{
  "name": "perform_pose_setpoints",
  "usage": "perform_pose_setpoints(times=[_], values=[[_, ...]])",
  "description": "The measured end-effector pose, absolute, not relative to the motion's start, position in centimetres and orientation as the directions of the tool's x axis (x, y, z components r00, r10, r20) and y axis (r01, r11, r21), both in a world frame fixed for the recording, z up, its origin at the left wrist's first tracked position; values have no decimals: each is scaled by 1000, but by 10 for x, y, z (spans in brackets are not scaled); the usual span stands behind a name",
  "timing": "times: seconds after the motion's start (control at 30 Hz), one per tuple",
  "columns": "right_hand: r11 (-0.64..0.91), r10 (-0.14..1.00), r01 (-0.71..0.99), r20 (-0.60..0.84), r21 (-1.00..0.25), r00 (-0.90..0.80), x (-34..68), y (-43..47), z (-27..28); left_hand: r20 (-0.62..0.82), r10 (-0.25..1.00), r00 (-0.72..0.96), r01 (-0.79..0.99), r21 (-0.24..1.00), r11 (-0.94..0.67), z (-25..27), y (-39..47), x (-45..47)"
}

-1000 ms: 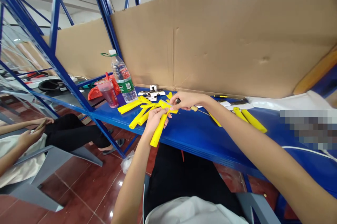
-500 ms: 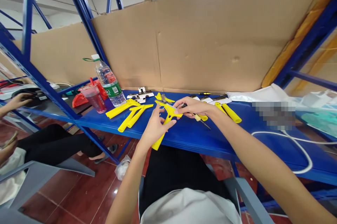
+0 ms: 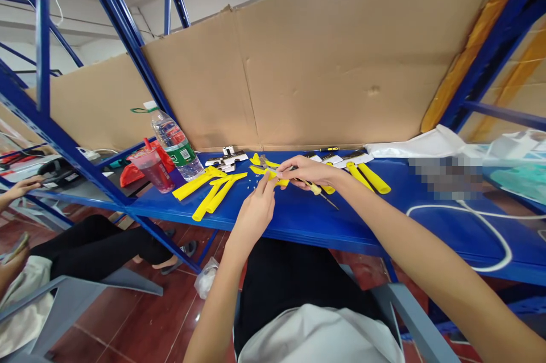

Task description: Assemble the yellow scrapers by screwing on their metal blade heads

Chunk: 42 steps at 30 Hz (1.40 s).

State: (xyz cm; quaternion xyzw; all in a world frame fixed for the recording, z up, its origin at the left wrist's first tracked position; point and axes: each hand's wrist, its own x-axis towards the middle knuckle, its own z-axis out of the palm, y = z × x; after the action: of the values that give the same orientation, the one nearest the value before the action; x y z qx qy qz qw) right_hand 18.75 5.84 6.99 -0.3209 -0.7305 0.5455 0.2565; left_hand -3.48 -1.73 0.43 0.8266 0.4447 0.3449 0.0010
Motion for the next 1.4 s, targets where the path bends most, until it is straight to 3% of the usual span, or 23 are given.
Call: perform_pose_setpoints(times=[0.1, 0.17, 0.23, 0.3, 0.4, 0.5, 0.77, 1.07, 1.4], values=[[187, 751, 160, 36, -969, -659, 188, 60, 70, 594, 726, 346, 671, 385, -634, 7, -17, -35], [179, 783, 121, 67, -976, -618, 188, 64, 69, 607, 741, 288, 550, 528, -647, 9, -15, -37], [144, 844, 30, 107, -989, -526, 189, 68, 68, 594, 787, 167, 303, 729, -614, 12, -13, -41], [110, 898, -82, 135, -991, -420, 189, 72, 68, 534, 843, 64, -58, 846, -531, 17, -12, -45], [95, 935, -183, 151, -979, -320, 188, 74, 69, 455, 889, 43, -487, 787, -379, 25, -12, -52], [64, 951, -202, 122, -977, -285, 184, 72, 70, 430, 902, 49, -648, 700, -299, 29, -15, -57], [45, 970, -312, 116, -949, -213, 175, 79, 59, 427, 902, 66, -698, 666, -265, 36, -24, -57], [64, 953, -235, 130, -970, -276, 164, 69, 53, 450, 888, 89, -632, 715, -299, 32, -20, -51], [56, 994, -390, 87, -919, -63, 169, 101, 31, 450, 889, -86, -655, 647, -390, 34, -5, -79]])
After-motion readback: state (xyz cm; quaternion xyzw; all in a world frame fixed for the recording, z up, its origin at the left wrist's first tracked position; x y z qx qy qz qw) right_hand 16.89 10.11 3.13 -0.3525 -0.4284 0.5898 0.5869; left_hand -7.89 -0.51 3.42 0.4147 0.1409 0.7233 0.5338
